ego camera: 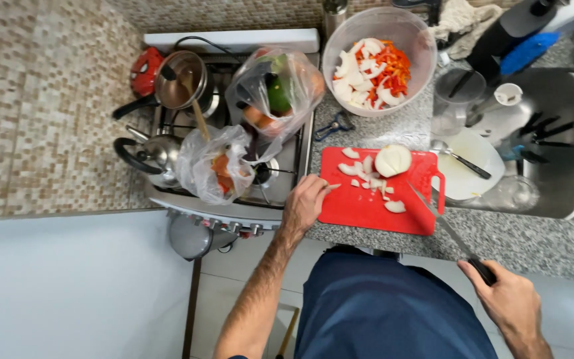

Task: Peel and chop onions on a cutting board in a kitchen.

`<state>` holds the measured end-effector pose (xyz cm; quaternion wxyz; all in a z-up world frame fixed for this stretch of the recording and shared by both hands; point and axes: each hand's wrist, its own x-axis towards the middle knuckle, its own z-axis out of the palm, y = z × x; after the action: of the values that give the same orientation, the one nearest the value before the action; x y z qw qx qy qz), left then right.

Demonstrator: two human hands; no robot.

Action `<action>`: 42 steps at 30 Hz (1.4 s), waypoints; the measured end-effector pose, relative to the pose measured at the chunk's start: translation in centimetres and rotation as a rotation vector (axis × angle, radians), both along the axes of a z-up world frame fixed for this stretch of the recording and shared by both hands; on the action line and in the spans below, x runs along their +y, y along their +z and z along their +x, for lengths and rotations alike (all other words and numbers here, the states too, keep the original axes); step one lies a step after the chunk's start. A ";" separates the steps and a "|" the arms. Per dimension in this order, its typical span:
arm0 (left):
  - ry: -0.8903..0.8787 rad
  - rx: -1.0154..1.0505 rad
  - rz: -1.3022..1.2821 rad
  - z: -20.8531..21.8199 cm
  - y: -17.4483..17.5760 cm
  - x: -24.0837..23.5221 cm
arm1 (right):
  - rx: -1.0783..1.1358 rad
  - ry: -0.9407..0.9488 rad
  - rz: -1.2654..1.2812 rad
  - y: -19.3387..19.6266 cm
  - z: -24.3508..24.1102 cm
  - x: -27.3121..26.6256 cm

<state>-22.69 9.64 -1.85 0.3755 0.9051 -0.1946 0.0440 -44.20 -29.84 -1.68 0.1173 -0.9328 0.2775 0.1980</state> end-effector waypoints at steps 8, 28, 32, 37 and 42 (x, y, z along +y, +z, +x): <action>0.803 -0.385 -0.034 -0.5 2.4 15.5 | -0.289 -0.042 0.358 -14.5 -3.8 -7.5; -0.087 -0.052 0.211 4.3 -9.0 -6.6 | 0.121 -0.213 0.592 -2.1 0.3 -3.7; -0.219 0.033 0.338 4.4 -11.1 -7.2 | 0.156 -0.268 0.671 -3.5 -0.2 -2.7; -0.282 0.145 0.291 0.5 -10.6 -7.5 | 0.167 -0.215 0.707 -5.6 0.8 -0.6; -0.182 0.187 0.074 -2.3 -8.5 -7.7 | 0.091 -0.111 0.768 -6.1 1.9 0.3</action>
<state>-24.96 1.99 -10.38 0.3606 0.8972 -0.2416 -0.0821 -42.25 -29.50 -7.77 0.4561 -0.7946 0.2383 0.3221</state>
